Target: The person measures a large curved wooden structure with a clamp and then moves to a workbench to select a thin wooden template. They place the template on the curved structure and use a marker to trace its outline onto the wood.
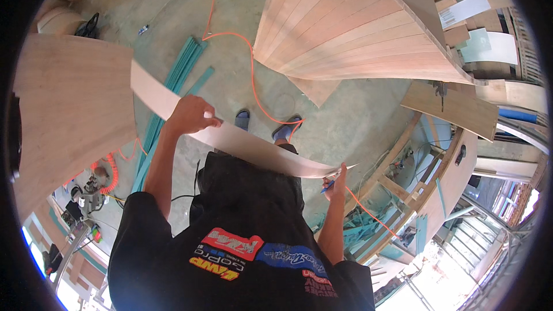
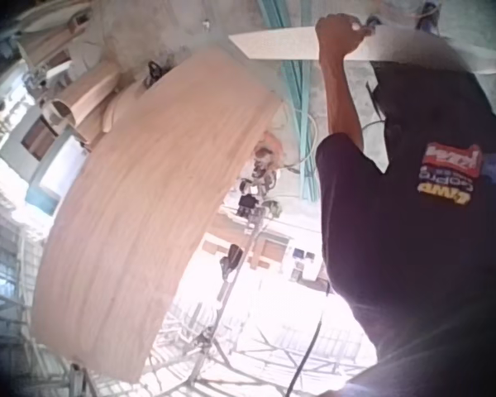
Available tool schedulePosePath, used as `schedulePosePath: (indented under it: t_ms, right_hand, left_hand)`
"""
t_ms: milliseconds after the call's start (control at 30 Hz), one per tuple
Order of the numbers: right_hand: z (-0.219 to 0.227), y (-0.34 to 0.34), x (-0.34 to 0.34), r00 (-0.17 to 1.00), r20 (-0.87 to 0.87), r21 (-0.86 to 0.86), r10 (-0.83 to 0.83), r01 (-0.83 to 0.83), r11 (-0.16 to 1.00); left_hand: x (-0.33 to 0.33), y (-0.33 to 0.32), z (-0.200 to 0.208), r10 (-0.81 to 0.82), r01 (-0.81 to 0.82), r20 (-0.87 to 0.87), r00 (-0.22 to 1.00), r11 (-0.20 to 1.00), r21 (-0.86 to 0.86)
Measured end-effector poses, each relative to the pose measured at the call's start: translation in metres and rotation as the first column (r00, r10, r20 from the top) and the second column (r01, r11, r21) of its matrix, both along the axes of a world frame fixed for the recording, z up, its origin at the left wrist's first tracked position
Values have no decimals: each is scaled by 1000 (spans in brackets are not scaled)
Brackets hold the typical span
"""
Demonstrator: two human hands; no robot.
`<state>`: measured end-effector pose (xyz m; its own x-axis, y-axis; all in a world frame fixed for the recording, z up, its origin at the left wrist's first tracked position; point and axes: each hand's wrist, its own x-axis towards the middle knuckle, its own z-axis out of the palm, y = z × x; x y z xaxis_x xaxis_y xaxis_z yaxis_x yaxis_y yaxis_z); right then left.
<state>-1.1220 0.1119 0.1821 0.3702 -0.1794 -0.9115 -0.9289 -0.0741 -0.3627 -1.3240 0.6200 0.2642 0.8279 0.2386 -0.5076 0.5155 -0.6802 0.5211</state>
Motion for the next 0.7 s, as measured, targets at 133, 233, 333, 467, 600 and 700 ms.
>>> schedulePosePath:
  t_ms: [133,233,333,467,600,700]
  right_hand:
    - [-2,-11,-16,994,-10,106,-109,109,988]
    - [-2,-13,-6,982,29,212,-186,176,961]
    - [9,-3,16,968,134,273,-212,169,947]
    - [34,24,42,931,268,292,-248,167,942]
    - [52,37,63,907,327,317,-265,159,935]
    - [55,50,76,856,385,343,-344,213,915]
  left_hand:
    - [23,2,8,-56,41,143,988,993,107]
    - [41,11,19,-67,36,191,979,986,161]
    - [53,20,32,-27,-24,273,962,983,180]
    - [62,31,48,-43,-4,313,949,989,147]
    - [68,37,54,-53,10,328,943,991,134]
    - [65,37,48,-146,1,478,866,957,289]
